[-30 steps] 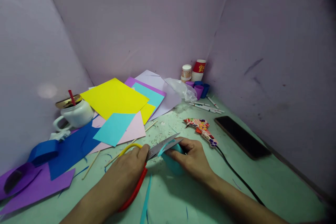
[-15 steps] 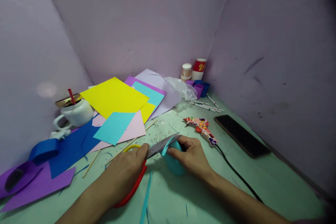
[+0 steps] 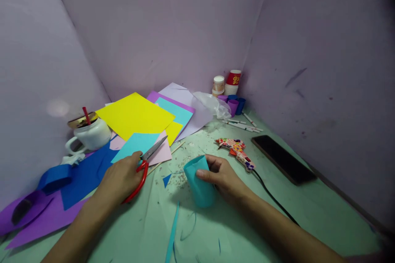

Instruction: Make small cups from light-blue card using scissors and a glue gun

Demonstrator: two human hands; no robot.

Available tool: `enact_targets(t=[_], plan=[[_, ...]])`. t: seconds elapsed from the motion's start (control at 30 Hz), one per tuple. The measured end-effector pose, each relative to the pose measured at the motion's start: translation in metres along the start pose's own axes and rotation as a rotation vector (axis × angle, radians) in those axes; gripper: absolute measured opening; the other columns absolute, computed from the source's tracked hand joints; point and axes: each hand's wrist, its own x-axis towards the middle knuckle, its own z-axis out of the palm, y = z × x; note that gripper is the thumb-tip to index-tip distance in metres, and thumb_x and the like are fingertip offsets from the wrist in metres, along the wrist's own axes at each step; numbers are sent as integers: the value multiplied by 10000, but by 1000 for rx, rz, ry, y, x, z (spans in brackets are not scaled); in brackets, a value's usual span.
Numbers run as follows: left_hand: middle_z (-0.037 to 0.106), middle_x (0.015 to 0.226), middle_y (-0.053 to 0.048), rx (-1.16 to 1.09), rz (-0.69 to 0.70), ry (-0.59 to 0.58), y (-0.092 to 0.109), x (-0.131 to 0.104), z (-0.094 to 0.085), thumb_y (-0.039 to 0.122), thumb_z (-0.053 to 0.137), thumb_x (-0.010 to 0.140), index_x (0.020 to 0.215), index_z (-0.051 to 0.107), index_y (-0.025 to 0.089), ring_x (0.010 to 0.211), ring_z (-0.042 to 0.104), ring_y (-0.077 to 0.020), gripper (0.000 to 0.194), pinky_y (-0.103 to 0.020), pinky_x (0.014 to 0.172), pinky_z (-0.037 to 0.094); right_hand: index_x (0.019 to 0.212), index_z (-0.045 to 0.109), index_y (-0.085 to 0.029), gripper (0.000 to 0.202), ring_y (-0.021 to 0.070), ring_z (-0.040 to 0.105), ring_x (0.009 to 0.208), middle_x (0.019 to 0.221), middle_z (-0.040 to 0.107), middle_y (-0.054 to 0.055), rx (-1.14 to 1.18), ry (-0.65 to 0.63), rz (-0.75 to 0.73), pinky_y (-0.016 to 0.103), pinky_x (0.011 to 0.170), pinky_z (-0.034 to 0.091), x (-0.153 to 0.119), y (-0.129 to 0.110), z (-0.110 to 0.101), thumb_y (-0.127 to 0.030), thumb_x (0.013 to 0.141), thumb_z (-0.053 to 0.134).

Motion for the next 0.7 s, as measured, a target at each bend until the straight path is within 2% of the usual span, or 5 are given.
enact_targets(t=[0.17, 0.27, 0.43, 0.57, 0.7], plan=[[626, 1136, -203, -21, -75, 84, -5, 1, -1, 407, 436, 802, 1203, 523, 150, 1022, 590, -380, 484, -449, 779, 456, 799, 680, -135, 336, 124, 588, 598, 691, 656, 18, 118, -46, 15, 239, 575, 479, -1, 3, 3, -317, 557, 825], [598, 1205, -149, -378, 11, 181, 18, -14, -5, 486, 469, 791, 1203, 516, 158, 1102, 553, -308, 529, -418, 925, 413, 880, 687, -139, 381, 157, 623, 659, 756, 679, 47, 201, -86, 45, 284, 652, 497, -1, 5, 5, -343, 583, 812], [664, 951, -71, -1339, 289, -285, 59, -32, 11, 440, 737, 613, 1090, 512, 180, 901, 618, -223, 588, -311, 766, 485, 1137, 638, -172, 529, 227, 635, 926, 1041, 683, 107, 238, -222, 27, 383, 868, 454, -3, 12, 8, -362, 660, 769], [598, 777, -17, -1540, 261, -379, 66, -31, 28, 491, 794, 544, 1015, 509, 165, 670, 575, -153, 640, -227, 545, 438, 1236, 584, -202, 548, 269, 546, 1126, 1281, 571, 120, 108, -244, -20, 435, 941, 408, -5, 17, 9, -431, 748, 686], [602, 890, -49, -1614, 294, -441, 66, -31, 30, 487, 821, 513, 1068, 506, 169, 725, 587, -168, 713, -266, 631, 476, 1249, 575, -238, 507, 264, 487, 1210, 1340, 530, 84, -63, -219, -96, 433, 1000, 362, -5, 15, 9, -443, 790, 641]])
